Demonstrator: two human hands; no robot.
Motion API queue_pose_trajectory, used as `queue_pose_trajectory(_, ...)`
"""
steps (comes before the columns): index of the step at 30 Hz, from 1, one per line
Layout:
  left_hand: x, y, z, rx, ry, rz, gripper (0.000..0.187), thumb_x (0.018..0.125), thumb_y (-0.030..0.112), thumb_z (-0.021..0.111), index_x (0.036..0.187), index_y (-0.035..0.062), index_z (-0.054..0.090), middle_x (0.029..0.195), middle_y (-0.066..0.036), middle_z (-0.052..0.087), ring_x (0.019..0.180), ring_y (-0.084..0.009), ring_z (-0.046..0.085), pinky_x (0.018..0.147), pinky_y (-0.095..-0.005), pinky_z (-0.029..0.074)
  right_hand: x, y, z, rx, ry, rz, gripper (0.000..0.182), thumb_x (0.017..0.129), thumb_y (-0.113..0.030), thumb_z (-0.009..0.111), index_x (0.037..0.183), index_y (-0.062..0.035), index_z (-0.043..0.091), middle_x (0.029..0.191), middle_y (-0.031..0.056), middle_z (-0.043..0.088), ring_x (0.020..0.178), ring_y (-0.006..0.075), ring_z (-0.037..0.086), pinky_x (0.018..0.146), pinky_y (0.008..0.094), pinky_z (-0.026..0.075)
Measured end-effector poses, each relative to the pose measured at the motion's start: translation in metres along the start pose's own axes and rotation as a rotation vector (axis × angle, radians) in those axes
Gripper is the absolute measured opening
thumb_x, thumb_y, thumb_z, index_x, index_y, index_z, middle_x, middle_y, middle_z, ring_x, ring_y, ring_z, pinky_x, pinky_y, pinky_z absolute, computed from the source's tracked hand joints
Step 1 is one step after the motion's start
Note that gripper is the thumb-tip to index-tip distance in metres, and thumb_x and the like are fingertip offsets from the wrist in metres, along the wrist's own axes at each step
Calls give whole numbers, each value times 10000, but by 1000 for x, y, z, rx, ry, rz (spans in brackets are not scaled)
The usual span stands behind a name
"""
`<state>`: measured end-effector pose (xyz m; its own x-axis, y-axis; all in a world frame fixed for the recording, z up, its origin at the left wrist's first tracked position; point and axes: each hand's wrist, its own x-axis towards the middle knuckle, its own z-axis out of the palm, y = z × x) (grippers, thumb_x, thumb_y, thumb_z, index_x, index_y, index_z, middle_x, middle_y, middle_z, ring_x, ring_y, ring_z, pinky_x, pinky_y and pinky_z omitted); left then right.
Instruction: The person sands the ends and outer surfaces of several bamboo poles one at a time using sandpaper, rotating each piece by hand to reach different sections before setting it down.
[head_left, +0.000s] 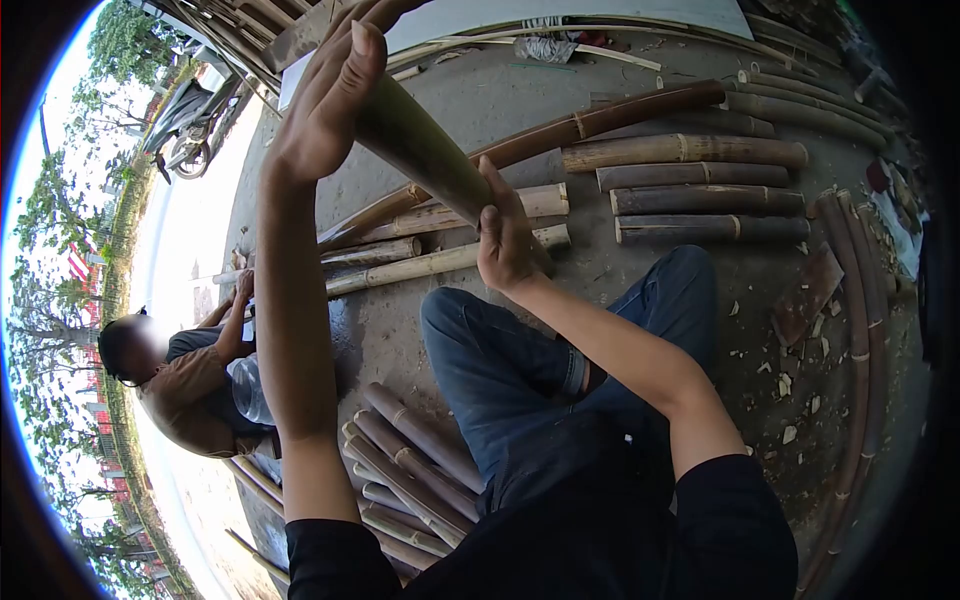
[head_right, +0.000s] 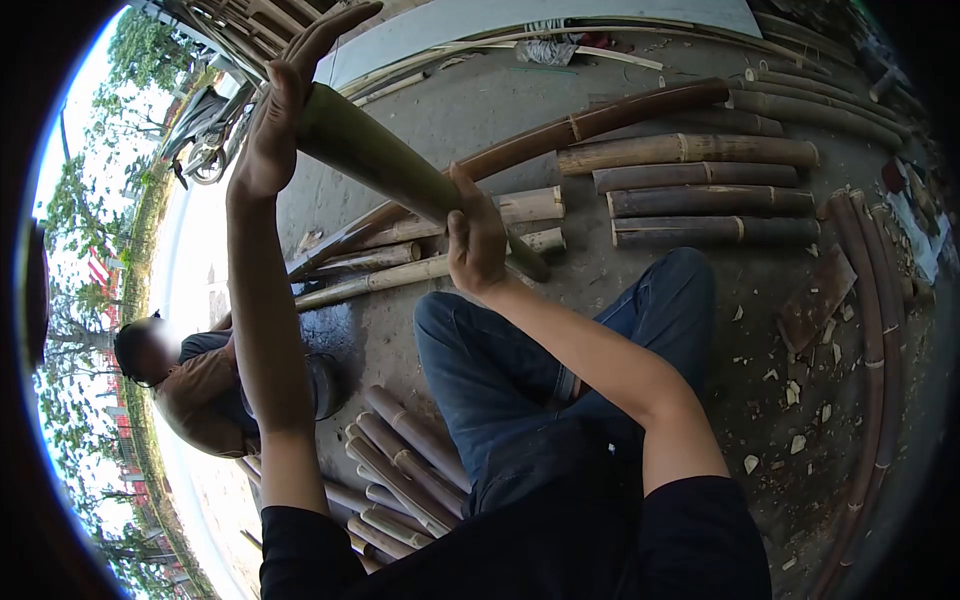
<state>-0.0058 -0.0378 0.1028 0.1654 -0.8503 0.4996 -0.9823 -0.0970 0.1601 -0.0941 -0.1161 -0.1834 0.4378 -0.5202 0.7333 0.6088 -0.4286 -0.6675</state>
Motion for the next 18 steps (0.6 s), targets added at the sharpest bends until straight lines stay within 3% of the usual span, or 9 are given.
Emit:
queue_pose_trajectory(2,-4,2,6,-275,95,-132,958,987,752,178,1560,2,340,1576,-239,410,1487,-373,355,1213,-419,277,73,-49,22,51,58,-107,537,1083,-251,507,1538,20,418,1250,272,657,1098,431,662,982,488,500)
queue_pose_trajectory(6,-1,16,14,-814,286,-385,1237,826,935,-4,1654,22,109,1685,-186,278,1571,-296,232,1270,-378,189,148,-115,41,114,104,-248,594,1005,-161,603,1540,20,418,1381,265,602,1178,448,627,1009,493,500)
queue_pose_trajectory(7,2,22,16,-814,289,-384,1237,826,935,-4,1654,22,109,1685,-186,278,1571,-296,232,1270,-378,189,149,-119,43,91,137,-286,620,980,-135,624,1542,20,415,1436,264,571,1226,451,609,1025,496,497)
queue_pose_trajectory(9,9,35,18,-612,325,-345,1208,839,961,75,1634,70,260,1603,-277,375,1533,-412,283,1252,-592,132,105,-92,41,-79,130,-316,627,1009,-177,601,1564,13,378,1521,281,489,1349,464,530,1085,512,463)
queue_pose_trajectory(10,1,30,-3,-698,90,-192,1269,766,967,-102,1664,100,132,1622,-260,351,1575,-378,172,1255,-597,5,69,-71,36,-185,99,-276,631,1024,-193,588,1574,15,357,1536,285,471,1371,469,512,1099,519,453)
queue_pose_trajectory(14,-5,-9,6,-661,173,-284,1259,779,975,-53,1661,101,158,1620,-253,360,1563,-387,209,1255,-604,51,-43,27,-11,-286,-133,-134,678,1049,-186,563,1608,27,245,1581,286,409,1377,485,500,1116,507,458)
queue_pose_trajectory(15,-8,-14,4,-657,172,-281,1259,779,975,-53,1661,101,158,1620,-253,360,1563,-387,209,1255,-604,51,-37,24,-10,-284,-130,-138,678,1049,-186,563,1608,27,245,1581,286,409,1377,485,500,1116,507,458)
queue_pose_trajectory(17,-14,-25,2,-1070,238,-331,1266,778,979,-42,1659,92,156,1611,-261,369,1556,-394,223,1252,-610,68,-7,8,-13,-121,-145,-157,740,1030,-149,591,1624,26,186,1577,295,406,1361,486,515,1103,490,478)
queue_pose_trajectory(18,4,22,0,-694,64,-189,1259,782,978,-37,1660,95,152,1612,-263,364,1549,-398,237,1248,-615,86,24,-11,-9,-133,-118,-230,793,1011,-130,617,1633,15,148,1555,298,433,1300,474,569,1056,487,518)
